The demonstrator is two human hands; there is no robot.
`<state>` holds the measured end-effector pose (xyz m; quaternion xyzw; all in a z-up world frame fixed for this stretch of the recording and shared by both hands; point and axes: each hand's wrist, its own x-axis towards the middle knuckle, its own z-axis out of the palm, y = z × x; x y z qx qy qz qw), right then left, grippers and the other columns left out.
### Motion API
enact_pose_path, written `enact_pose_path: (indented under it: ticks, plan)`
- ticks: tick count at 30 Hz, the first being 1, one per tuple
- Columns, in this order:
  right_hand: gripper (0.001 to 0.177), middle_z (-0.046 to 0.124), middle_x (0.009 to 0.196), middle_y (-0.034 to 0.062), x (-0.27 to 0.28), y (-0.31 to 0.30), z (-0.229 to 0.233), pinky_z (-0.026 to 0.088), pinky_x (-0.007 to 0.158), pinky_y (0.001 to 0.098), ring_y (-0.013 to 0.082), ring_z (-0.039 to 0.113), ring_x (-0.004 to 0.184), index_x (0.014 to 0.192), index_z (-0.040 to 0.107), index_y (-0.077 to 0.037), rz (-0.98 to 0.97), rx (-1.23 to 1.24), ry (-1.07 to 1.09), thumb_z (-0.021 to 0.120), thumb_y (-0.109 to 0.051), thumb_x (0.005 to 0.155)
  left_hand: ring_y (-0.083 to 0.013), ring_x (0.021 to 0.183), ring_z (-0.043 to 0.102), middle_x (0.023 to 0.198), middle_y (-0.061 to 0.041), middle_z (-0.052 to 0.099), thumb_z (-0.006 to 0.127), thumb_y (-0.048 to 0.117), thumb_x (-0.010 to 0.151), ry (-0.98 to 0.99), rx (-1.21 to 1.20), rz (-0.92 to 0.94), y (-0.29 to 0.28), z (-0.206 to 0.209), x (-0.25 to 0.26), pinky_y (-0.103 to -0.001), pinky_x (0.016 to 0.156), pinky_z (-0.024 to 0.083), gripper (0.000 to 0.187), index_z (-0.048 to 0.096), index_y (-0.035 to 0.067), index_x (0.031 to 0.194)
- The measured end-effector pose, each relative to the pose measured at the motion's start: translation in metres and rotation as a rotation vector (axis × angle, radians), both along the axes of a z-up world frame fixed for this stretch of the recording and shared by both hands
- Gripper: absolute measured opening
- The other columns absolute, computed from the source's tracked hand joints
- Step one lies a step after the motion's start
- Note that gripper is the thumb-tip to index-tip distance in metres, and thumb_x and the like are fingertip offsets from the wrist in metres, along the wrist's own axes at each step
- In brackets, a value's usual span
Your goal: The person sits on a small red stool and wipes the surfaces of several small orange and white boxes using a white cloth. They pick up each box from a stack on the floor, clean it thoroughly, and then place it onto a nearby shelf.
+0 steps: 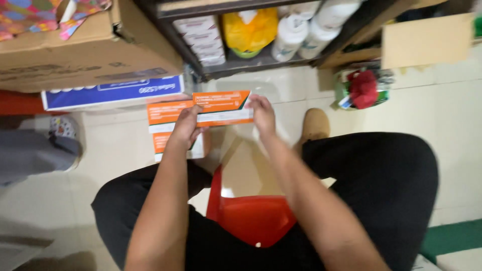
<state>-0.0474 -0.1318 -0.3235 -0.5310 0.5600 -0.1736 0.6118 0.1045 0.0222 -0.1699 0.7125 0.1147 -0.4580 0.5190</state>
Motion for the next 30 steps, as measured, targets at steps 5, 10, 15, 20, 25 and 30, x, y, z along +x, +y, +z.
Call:
enact_pose_path:
  ticks: [5,10,15,20,25,30]
  plan:
    - [0.029,0.063,0.12,0.0029,-0.107,-0.163,0.137,0.055,0.078,0.03,0.0154,0.061,0.098,0.117,0.068,-0.015,0.519,-0.366,-0.103,0.058,-0.014,0.09,-0.0234,0.083,0.074,0.1,-0.013,0.071,0.063,0.021,0.081,0.173,-0.217,-0.016,-0.031,0.09,-0.03,-0.033,0.065,0.064,0.035,0.061,0.004,0.112]
    - [0.022,0.065,0.08,0.0015,-0.035,-0.209,0.318,0.05,0.053,0.0301,0.0132,0.059,0.063,0.101,0.071,-0.008,0.384,-0.861,0.269,0.063,-0.027,0.11,-0.0299,0.094,0.07,0.11,-0.024,0.067,0.061,0.005,0.081,0.278,-0.42,0.126,-0.033,0.156,-0.079,-0.037,0.078,0.062,0.048,0.052,-0.01,0.126]
    - [0.025,0.075,0.088,0.0235,-0.025,-0.25,0.282,0.053,0.063,0.0532,0.0479,0.065,0.067,0.1,0.076,0.002,0.328,-1.57,0.345,0.08,-0.022,0.091,-0.0226,0.078,0.07,0.103,-0.019,0.072,0.055,-0.003,0.08,0.487,-0.797,0.253,-0.015,0.113,-0.123,-0.029,0.073,0.056,0.039,0.061,-0.011,0.117]
    - [0.022,0.068,0.098,0.022,-0.034,-0.193,0.303,0.052,0.074,0.0455,0.0325,0.059,0.078,0.117,0.061,0.005,0.159,-1.384,-0.059,0.061,0.004,0.095,-0.0332,0.11,0.061,0.133,-0.025,0.06,0.049,-0.003,0.077,0.517,-0.936,0.266,-0.011,0.149,-0.103,-0.04,0.096,0.049,0.055,0.049,-0.008,0.131]
    - [0.051,0.059,0.139,0.0103,-0.073,-0.055,0.319,0.047,0.112,0.0399,0.0178,0.058,0.126,0.147,0.05,-0.006,-0.17,-0.541,-0.411,0.061,-0.01,0.097,-0.0423,0.098,0.069,0.1,-0.028,0.066,0.064,-0.002,0.078,0.424,-0.837,0.367,-0.019,0.146,-0.086,-0.059,0.091,0.055,0.026,0.061,-0.006,0.103]
    - [0.053,0.054,0.126,0.0342,-0.084,0.044,0.349,0.039,0.105,0.0596,0.0499,0.053,0.125,0.142,0.045,0.007,0.196,-0.741,-0.218,0.057,-0.03,0.106,-0.0322,0.127,0.06,0.133,-0.02,0.063,0.068,0.024,0.098,0.339,-1.153,0.216,-0.025,0.149,-0.11,-0.057,0.109,0.048,0.049,0.056,0.001,0.139]
